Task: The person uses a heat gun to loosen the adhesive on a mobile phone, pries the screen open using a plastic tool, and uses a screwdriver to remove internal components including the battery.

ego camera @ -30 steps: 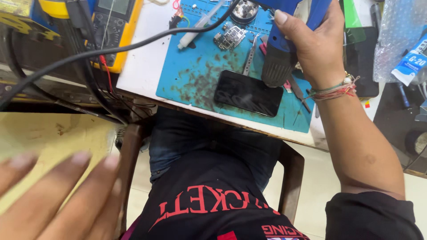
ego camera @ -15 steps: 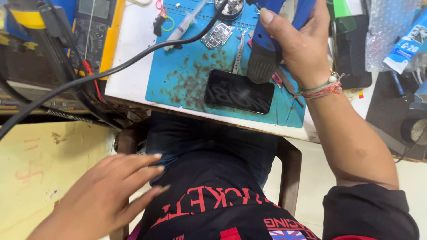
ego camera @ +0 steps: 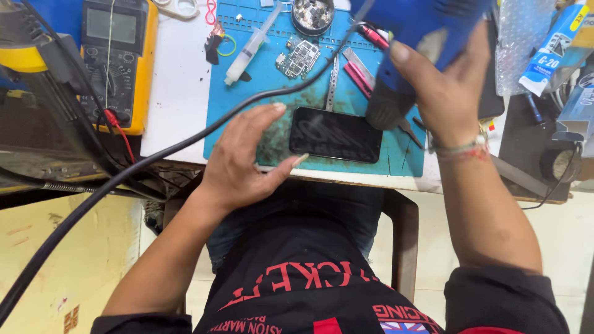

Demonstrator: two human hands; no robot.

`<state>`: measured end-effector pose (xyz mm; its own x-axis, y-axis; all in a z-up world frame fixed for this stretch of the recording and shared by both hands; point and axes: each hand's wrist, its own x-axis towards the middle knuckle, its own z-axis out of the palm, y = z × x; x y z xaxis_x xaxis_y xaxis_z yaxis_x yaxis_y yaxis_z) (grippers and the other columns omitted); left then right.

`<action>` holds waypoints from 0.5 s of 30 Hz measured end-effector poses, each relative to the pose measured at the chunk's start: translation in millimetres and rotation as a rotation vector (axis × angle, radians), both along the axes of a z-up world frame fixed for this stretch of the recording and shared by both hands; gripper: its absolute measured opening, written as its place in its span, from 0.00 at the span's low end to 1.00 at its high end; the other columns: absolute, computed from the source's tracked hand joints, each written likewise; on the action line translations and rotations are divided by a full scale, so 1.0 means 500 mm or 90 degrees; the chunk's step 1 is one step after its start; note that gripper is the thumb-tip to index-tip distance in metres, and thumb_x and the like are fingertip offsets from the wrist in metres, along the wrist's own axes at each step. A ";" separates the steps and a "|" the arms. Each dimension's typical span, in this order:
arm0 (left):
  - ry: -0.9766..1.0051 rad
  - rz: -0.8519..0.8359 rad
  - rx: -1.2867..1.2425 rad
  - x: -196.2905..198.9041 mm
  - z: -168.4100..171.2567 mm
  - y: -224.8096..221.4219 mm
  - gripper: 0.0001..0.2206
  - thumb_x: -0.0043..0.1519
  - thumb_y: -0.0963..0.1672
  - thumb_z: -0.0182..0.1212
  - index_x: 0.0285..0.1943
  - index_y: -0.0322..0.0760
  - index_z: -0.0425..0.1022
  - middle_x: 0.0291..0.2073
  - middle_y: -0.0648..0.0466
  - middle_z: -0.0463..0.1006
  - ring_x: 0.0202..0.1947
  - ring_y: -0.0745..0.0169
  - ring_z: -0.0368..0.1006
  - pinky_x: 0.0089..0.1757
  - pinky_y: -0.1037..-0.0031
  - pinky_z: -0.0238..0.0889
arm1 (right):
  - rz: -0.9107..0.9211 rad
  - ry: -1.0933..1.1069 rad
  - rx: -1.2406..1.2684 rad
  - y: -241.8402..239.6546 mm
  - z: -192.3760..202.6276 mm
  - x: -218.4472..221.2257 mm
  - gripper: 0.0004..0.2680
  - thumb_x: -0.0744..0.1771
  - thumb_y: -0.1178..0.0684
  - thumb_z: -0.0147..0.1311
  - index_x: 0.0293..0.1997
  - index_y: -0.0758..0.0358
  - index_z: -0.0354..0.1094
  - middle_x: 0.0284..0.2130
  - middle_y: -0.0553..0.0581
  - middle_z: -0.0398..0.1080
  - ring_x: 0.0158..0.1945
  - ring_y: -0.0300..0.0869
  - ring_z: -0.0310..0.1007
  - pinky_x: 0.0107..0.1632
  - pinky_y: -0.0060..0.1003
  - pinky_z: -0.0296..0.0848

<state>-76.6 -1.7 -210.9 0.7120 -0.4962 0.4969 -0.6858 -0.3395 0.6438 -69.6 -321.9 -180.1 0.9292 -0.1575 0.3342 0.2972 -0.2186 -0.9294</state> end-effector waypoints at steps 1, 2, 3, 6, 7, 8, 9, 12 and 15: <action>0.018 -0.001 -0.041 0.005 -0.009 -0.004 0.31 0.59 0.45 0.76 0.68 0.31 0.64 0.60 0.42 0.73 0.61 0.44 0.72 0.59 0.61 0.68 | -0.036 -0.023 -0.039 -0.012 -0.021 -0.015 0.18 0.71 0.58 0.67 0.64 0.70 0.59 0.45 0.54 0.65 0.45 0.38 0.64 0.52 0.30 0.65; 0.015 0.015 -0.045 0.005 -0.017 -0.004 0.31 0.58 0.44 0.76 0.68 0.32 0.65 0.60 0.42 0.73 0.61 0.43 0.71 0.59 0.61 0.67 | -0.076 -0.043 -0.077 -0.024 -0.043 -0.035 0.19 0.72 0.57 0.68 0.65 0.70 0.58 0.46 0.55 0.64 0.46 0.38 0.63 0.52 0.30 0.64; 0.012 0.031 -0.048 0.004 -0.025 -0.004 0.30 0.57 0.44 0.75 0.67 0.32 0.65 0.61 0.42 0.73 0.61 0.42 0.71 0.60 0.61 0.67 | -0.115 -0.081 -0.124 -0.033 -0.065 -0.061 0.21 0.72 0.57 0.68 0.68 0.70 0.57 0.51 0.56 0.64 0.51 0.39 0.64 0.58 0.31 0.65; -0.003 0.064 -0.071 0.003 -0.040 -0.001 0.28 0.57 0.41 0.73 0.66 0.33 0.66 0.61 0.43 0.73 0.61 0.42 0.71 0.60 0.62 0.67 | -0.330 0.009 -0.092 -0.049 -0.126 -0.130 0.35 0.63 0.45 0.70 0.70 0.67 0.45 0.48 0.60 0.66 0.43 0.43 0.63 0.50 0.38 0.64; -0.009 0.074 -0.080 0.000 -0.044 0.001 0.27 0.58 0.40 0.72 0.66 0.34 0.66 0.60 0.43 0.73 0.61 0.42 0.72 0.60 0.62 0.67 | -0.338 -0.016 -0.151 -0.046 -0.143 -0.158 0.34 0.64 0.43 0.67 0.71 0.66 0.47 0.51 0.61 0.65 0.48 0.44 0.63 0.55 0.40 0.62; -0.013 0.080 -0.085 -0.002 -0.047 0.002 0.26 0.59 0.40 0.71 0.66 0.34 0.66 0.60 0.43 0.73 0.61 0.43 0.72 0.60 0.62 0.68 | -0.345 -0.042 -0.209 -0.037 -0.155 -0.187 0.33 0.65 0.41 0.65 0.73 0.66 0.48 0.55 0.61 0.64 0.54 0.45 0.63 0.60 0.41 0.60; -0.017 0.085 -0.090 -0.002 -0.050 0.002 0.25 0.59 0.39 0.71 0.65 0.34 0.66 0.60 0.44 0.73 0.61 0.44 0.72 0.60 0.63 0.68 | -0.351 -0.069 -0.267 -0.026 -0.161 -0.213 0.32 0.65 0.39 0.62 0.74 0.66 0.50 0.59 0.62 0.64 0.59 0.46 0.63 0.66 0.43 0.59; -0.028 0.090 -0.102 -0.007 -0.056 0.001 0.24 0.60 0.39 0.70 0.65 0.35 0.66 0.59 0.45 0.74 0.60 0.45 0.72 0.59 0.63 0.68 | -0.298 -0.109 -0.404 0.003 -0.135 -0.240 0.31 0.68 0.35 0.55 0.75 0.65 0.54 0.66 0.64 0.63 0.71 0.50 0.62 0.76 0.47 0.55; -0.056 0.092 -0.113 -0.008 -0.063 -0.002 0.23 0.60 0.38 0.69 0.64 0.34 0.66 0.59 0.44 0.74 0.59 0.45 0.72 0.59 0.63 0.68 | -0.108 -0.075 -0.463 0.023 -0.057 -0.254 0.28 0.69 0.35 0.49 0.72 0.65 0.56 0.66 0.66 0.63 0.72 0.54 0.62 0.74 0.49 0.55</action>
